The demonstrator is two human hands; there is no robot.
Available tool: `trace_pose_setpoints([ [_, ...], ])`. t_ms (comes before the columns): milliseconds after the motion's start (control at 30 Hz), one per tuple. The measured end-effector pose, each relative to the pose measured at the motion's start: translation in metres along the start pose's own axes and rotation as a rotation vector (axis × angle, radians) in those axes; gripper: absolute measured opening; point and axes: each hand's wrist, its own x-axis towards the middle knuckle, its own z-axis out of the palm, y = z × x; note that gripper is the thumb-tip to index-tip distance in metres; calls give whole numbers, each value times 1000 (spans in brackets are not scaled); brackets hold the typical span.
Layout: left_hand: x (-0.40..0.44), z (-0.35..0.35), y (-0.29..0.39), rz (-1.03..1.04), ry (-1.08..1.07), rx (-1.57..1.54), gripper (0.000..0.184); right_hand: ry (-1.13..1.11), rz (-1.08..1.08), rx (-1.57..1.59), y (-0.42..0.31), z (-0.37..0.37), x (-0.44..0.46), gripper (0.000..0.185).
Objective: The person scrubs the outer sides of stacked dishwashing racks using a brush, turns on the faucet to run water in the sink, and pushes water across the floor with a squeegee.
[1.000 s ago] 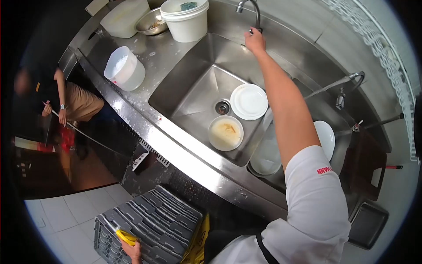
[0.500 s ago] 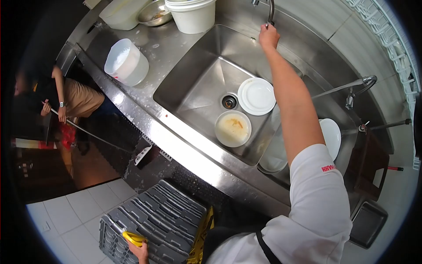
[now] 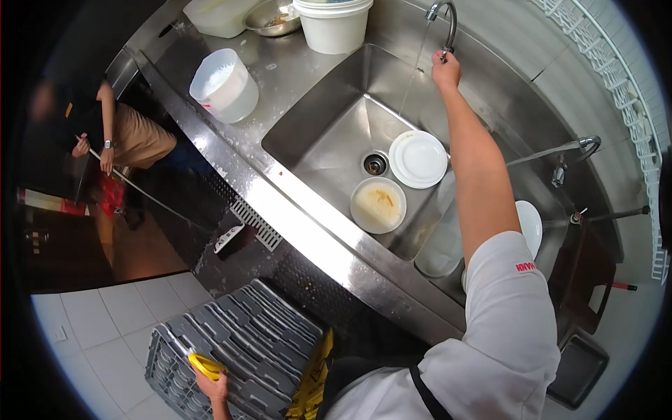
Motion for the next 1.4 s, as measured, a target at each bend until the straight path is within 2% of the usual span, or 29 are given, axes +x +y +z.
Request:
trace_pose_setpoints([
  [100,-2,-3,4,-10,0,10,107,-39,76,60,-9,-4,-5,27],
  [200,0,0,3,29,16,-17,106,-41,78,-35,-16,-5,-2,25],
  [300,1,-1,4,39,16,-27,105,-59,-22,-181,-20,-5,-2,26],
  [500,0,-4,10,46,40,20,106,-119,-60,-313,-35,-7,-6,27],
  [700,-3,-3,9,40,37,-10,106,-126,-15,-286,-39,-14,-10,30],
  [800,0,-2,5,48,35,-4,106,-158,-65,-299,-36,-14,-9,33],
  [900,-2,0,0,59,30,-19,101,-109,24,-208,-39,-22,-31,52],
  [967,0,-2,12,52,6,-66,91,67,-10,-80,-4,-7,-41,74],
  [1000,1,-5,16,53,8,-58,85,-32,97,-128,-2,-17,-52,85],
  [1033,0,-15,48,-6,2,-53,75,-43,55,-130,15,-21,-64,89],
  [1067,0,-10,34,16,14,-41,73,-53,13,-132,30,-27,-77,94],
  [1100,0,-13,42,2,1,-62,75,-89,-29,-75,57,-29,-81,92],
  [1167,-2,-13,44,46,45,4,81,-216,140,298,34,-61,-134,82],
  [1200,-2,-18,53,72,58,35,82,-274,234,453,-3,-89,-168,79],
  [1233,-2,-18,52,76,56,53,82,-259,190,473,-30,-108,-199,75],
  [1300,-4,-13,50,246,206,138,78,-247,66,519,-62,-136,-254,63],
  [1333,-5,-21,62,201,148,55,76,-254,-15,543,-73,-146,-282,55],
  [1367,-5,-28,72,241,147,54,73,-333,-63,587,-85,-157,-315,44],
  [1400,-5,-31,85,283,232,22,72,-408,-112,631,-103,-166,-352,35],
])
